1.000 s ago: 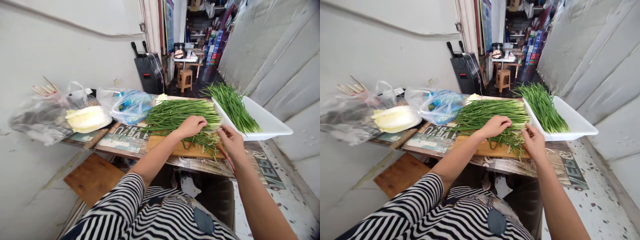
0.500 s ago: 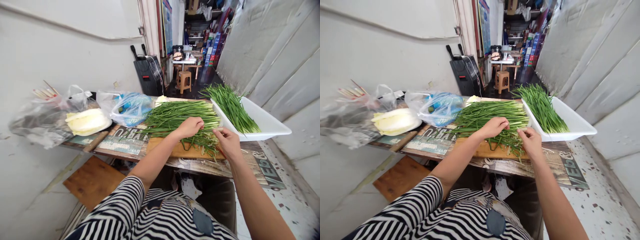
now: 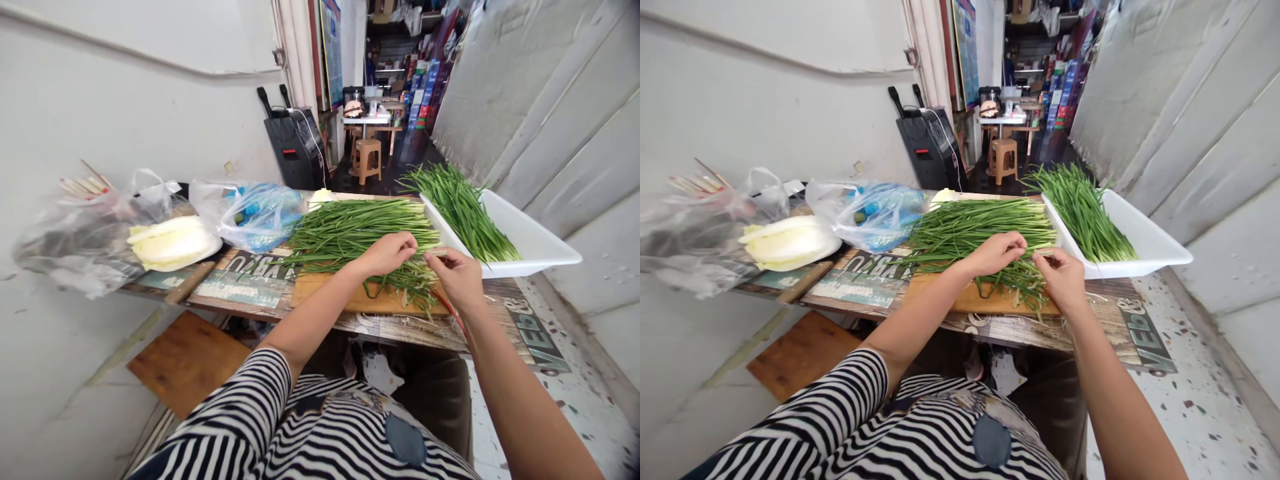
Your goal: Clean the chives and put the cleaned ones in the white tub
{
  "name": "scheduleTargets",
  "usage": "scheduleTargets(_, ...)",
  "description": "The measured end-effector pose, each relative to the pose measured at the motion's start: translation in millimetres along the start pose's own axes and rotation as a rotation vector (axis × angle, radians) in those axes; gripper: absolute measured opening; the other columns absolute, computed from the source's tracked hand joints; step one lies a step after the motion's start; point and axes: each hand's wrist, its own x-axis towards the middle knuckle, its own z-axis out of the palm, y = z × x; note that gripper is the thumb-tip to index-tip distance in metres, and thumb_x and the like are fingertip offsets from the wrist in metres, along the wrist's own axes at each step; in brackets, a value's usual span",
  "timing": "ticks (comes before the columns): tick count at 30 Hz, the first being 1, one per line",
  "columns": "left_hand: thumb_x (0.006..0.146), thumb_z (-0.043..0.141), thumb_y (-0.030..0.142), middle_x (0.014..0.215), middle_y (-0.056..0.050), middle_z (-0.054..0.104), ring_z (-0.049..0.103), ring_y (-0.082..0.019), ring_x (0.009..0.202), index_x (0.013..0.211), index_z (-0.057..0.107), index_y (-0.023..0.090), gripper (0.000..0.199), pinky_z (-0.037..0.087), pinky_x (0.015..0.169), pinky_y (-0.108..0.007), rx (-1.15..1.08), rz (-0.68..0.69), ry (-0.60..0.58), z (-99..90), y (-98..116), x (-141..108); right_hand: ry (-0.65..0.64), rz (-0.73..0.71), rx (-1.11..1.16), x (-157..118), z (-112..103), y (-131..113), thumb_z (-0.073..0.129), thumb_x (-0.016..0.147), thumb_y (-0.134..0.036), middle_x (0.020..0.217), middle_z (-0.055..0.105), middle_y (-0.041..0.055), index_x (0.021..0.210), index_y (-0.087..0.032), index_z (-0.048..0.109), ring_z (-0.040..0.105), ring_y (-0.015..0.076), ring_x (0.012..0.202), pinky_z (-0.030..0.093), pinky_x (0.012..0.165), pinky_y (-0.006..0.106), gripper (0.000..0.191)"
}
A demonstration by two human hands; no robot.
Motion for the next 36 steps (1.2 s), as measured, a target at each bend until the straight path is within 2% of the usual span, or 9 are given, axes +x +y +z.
scheduleTargets(5,0.087,0.053,0.016,0.076,-0.001,0.063,0.054,-0.013,0.069,0.086,0.060,0.014,0.007,0.043,0.071,-0.025,0.091,-0.085,0.002,10.0,0,2,-0.075,-0.350,-0.730,3,6,-3,0.051,0.083,-0.025,0.075,0.068,0.0110,0.075,-0.015,0.068,0.059,0.0210,0.070,0.043,0.068,0.033,0.021)
scheduleTargets(9,0.088,0.051,0.016,0.083,-0.004,0.066,0.058,-0.015,0.077,0.086,0.062,0.014,0.011,0.045,0.077,-0.028,0.175,-0.166,0.085,10.4,1,3,-0.028,-0.218,-0.992,7,1,7,0.047,0.086,-0.022,0.078,0.067,0.0156,0.078,-0.011,0.068,0.059,0.0236,0.071,0.042,0.067,0.034,0.025)
scheduleTargets(14,0.085,0.061,0.022,0.093,-0.005,0.068,0.059,-0.017,0.087,0.094,0.063,0.014,0.012,0.045,0.082,-0.028,0.213,-0.094,0.140,1.7,0,1,-0.211,-0.293,-0.897,8,-17,22,0.054,0.085,-0.025,0.101,0.069,0.0141,0.106,-0.013,0.069,0.061,0.0249,0.090,0.045,0.080,0.033,0.028)
scheduleTargets(18,0.083,0.061,0.021,0.086,-0.005,0.068,0.059,-0.017,0.079,0.088,0.066,0.013,0.010,0.044,0.077,-0.027,0.258,-0.084,0.163,2.3,1,1,-0.353,-0.253,-1.026,5,-18,26,0.061,0.084,-0.031,0.094,0.072,0.0121,0.093,-0.018,0.074,0.063,0.0255,0.084,0.045,0.078,0.035,0.021)
scheduleTargets(21,0.084,0.060,0.019,0.085,-0.006,0.069,0.060,-0.018,0.081,0.083,0.068,0.013,0.010,0.044,0.077,-0.027,0.308,-0.037,0.103,5.6,0,2,-0.418,-0.211,-1.035,5,-14,25,0.065,0.081,-0.030,0.088,0.073,0.0113,0.099,-0.018,0.073,0.064,0.0267,0.082,0.045,0.074,0.035,0.023)
scheduleTargets(25,0.087,0.059,0.023,0.090,-0.009,0.072,0.063,-0.021,0.089,0.083,0.071,0.013,0.016,0.045,0.082,-0.028,0.373,0.015,0.016,9.2,-3,3,-0.408,-0.230,-0.967,5,-14,21,0.063,0.080,-0.023,0.086,0.074,0.0111,0.105,-0.017,0.070,0.064,0.0285,0.087,0.045,0.076,0.036,0.028)
scheduleTargets(28,0.089,0.058,0.027,0.088,-0.007,0.073,0.064,-0.020,0.086,0.084,0.072,0.014,0.020,0.045,0.079,-0.027,0.382,0.027,-0.036,10.9,-5,3,-0.339,-0.197,-0.777,5,-17,17,0.060,0.080,-0.022,0.086,0.074,0.0107,0.104,-0.015,0.070,0.066,0.0254,0.084,0.047,0.077,0.035,0.027)
scheduleTargets(32,0.089,0.059,0.027,0.087,-0.007,0.073,0.064,-0.019,0.084,0.088,0.075,0.014,0.021,0.044,0.075,-0.026,0.353,0.045,-0.093,12.5,-5,5,-0.270,-0.054,-0.452,1,-20,16,0.059,0.078,-0.028,0.080,0.075,0.0067,0.097,-0.016,0.073,0.068,0.0205,0.073,0.050,0.071,0.031,0.026)
scheduleTargets(36,0.086,0.062,0.030,0.088,-0.006,0.072,0.063,-0.018,0.085,0.091,0.076,0.016,0.020,0.043,0.073,-0.026,0.371,0.084,-0.108,13.0,-6,10,-0.218,-0.004,-0.318,0,-20,15,0.061,0.076,-0.036,0.078,0.076,0.0050,0.088,-0.018,0.076,0.066,0.0196,0.067,0.051,0.066,0.031,0.026)
